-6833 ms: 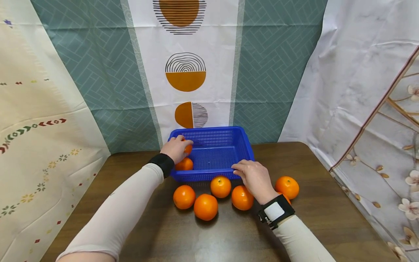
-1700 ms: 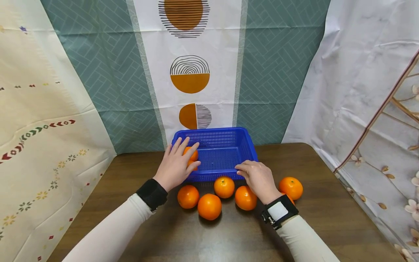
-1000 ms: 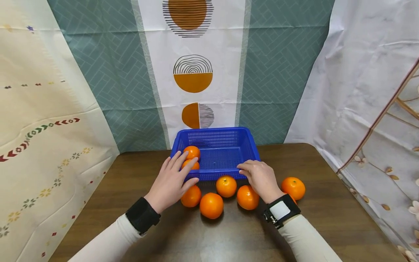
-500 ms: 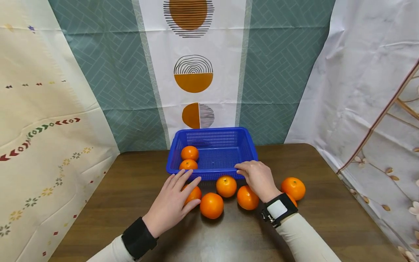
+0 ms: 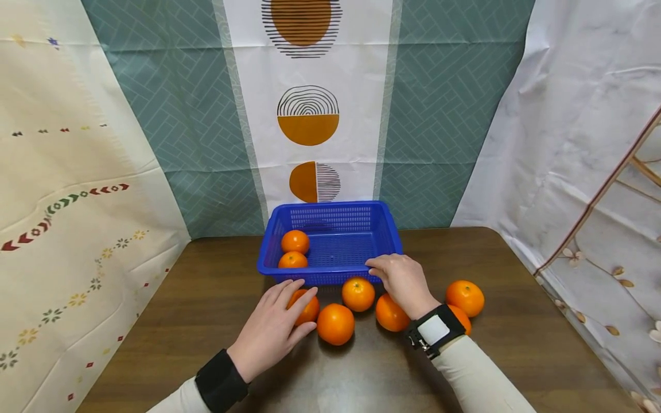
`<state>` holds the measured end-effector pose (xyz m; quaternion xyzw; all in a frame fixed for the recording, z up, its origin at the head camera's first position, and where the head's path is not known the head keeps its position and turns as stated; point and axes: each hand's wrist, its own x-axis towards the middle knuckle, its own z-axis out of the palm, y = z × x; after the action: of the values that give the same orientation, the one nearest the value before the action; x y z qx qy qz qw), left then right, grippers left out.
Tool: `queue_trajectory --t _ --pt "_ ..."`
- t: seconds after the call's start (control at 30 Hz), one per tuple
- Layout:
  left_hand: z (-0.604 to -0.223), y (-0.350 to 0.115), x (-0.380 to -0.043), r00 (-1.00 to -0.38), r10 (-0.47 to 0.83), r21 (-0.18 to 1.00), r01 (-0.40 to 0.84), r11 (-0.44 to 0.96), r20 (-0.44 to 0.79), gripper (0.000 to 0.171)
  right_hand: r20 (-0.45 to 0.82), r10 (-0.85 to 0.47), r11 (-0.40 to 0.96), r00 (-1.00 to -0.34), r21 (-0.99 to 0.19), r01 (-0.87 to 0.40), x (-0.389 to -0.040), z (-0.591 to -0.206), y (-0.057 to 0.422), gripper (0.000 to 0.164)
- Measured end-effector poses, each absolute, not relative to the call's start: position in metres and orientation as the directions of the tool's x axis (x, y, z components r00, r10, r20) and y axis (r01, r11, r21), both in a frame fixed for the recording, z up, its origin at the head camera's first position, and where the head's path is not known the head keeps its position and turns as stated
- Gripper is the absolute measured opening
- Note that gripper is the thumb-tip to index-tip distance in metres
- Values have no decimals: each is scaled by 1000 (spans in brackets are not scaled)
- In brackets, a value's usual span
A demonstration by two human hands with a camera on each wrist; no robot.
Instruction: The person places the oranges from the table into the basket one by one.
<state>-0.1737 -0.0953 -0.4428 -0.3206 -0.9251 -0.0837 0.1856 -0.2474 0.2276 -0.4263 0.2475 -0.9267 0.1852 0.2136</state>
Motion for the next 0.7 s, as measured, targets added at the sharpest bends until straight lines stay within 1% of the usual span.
queue_trajectory --t 0.33,0.7 --pt "-452 -92 -179 -725 569 -3 616 787 388 63 484 -377 809 -790 -243 -535 -247 -426 228 20" --pt "-458 -91 -188 -736 572 -2 613 790 363 64 485 -379 810 -788 -238 -536 -247 -426 229 21"
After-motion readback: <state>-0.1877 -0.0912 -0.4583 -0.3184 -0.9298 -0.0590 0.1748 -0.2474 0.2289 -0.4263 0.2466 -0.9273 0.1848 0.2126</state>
